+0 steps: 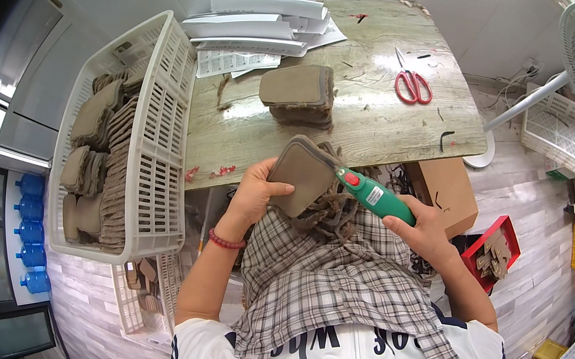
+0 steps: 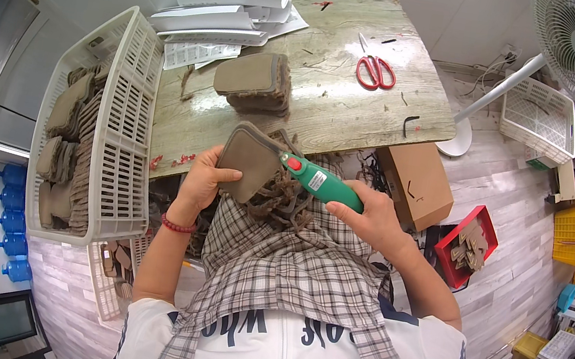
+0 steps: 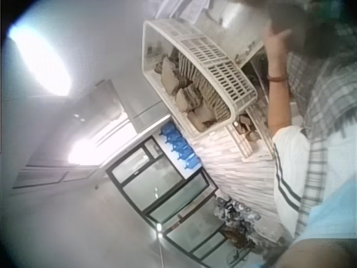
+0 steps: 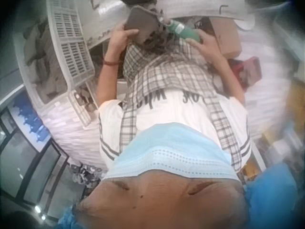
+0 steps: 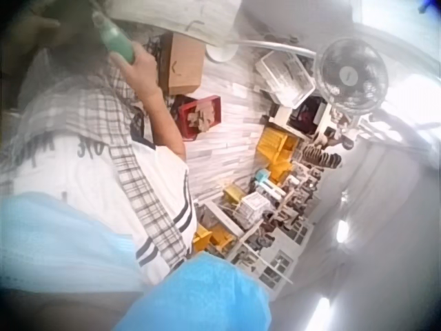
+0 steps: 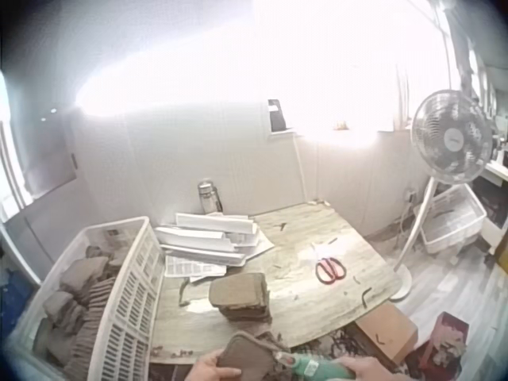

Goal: The person uses a green rotary tool to trim excess cord from the edges of small rectangular cardboard pieces. They handle the pieces one at a time, rotating them to trim all sides, and occasionally use red scissors to snip remaining strands. Finished pieces are stacked on the table.

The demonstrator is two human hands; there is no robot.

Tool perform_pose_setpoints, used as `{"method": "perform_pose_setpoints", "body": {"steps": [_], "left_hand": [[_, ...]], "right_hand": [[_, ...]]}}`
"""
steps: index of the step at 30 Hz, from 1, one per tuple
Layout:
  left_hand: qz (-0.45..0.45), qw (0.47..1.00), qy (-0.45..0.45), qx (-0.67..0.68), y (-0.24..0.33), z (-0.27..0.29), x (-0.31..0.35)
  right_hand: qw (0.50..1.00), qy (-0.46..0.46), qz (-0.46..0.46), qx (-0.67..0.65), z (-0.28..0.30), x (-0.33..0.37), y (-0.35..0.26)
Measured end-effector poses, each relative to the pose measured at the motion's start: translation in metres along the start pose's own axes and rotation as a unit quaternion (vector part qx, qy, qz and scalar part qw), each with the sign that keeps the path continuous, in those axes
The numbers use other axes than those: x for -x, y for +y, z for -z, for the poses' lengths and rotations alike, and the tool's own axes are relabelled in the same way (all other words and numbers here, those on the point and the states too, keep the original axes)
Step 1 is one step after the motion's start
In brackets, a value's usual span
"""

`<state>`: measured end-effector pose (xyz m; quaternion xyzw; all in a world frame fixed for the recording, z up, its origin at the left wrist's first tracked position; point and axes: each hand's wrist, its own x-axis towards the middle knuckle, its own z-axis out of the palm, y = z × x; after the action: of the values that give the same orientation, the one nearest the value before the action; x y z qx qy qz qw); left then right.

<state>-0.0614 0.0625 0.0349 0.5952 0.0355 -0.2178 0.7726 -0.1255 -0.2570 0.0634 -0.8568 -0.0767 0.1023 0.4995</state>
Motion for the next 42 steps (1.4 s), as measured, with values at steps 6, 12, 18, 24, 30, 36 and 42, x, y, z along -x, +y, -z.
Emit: {"method": "perform_pose_setpoints", "body": {"steps": [6,12,18,24,30,36,42], "left_hand": [[0.036,0.999,-0.001,-0.005,-0.013,-0.004,0.003],[0.052,0.999,-0.009,0.004,-0.023,-0.014,0.007],[0.089,0.995,-0.029,-0.02,-0.024,-0.01,0.008],[0.114,0.985,-0.071,-0.107,0.006,0.004,0.014],[0.047,0.99,0.025,-0.131,0.013,0.026,0.016],[0.051,0.993,0.077,-0.066,0.011,0.03,0.022],[0.075,0.989,0.067,-0.108,0.016,0.024,0.024]], "right_hand": [[0.999,0.006,0.011,0.039,-0.011,0.0,0.01],[1.0,0.015,0.007,0.007,-0.022,-0.004,0.004],[0.999,-0.022,-0.018,-0.018,-0.024,-0.011,-0.002],[0.991,-0.072,-0.066,-0.094,-0.013,-0.011,-0.003],[0.983,-0.121,-0.078,-0.115,-0.012,-0.01,0.018],[0.974,-0.138,-0.08,-0.158,-0.018,-0.01,0.013],[0.987,-0.137,-0.041,-0.075,-0.012,-0.01,0.009]]}}
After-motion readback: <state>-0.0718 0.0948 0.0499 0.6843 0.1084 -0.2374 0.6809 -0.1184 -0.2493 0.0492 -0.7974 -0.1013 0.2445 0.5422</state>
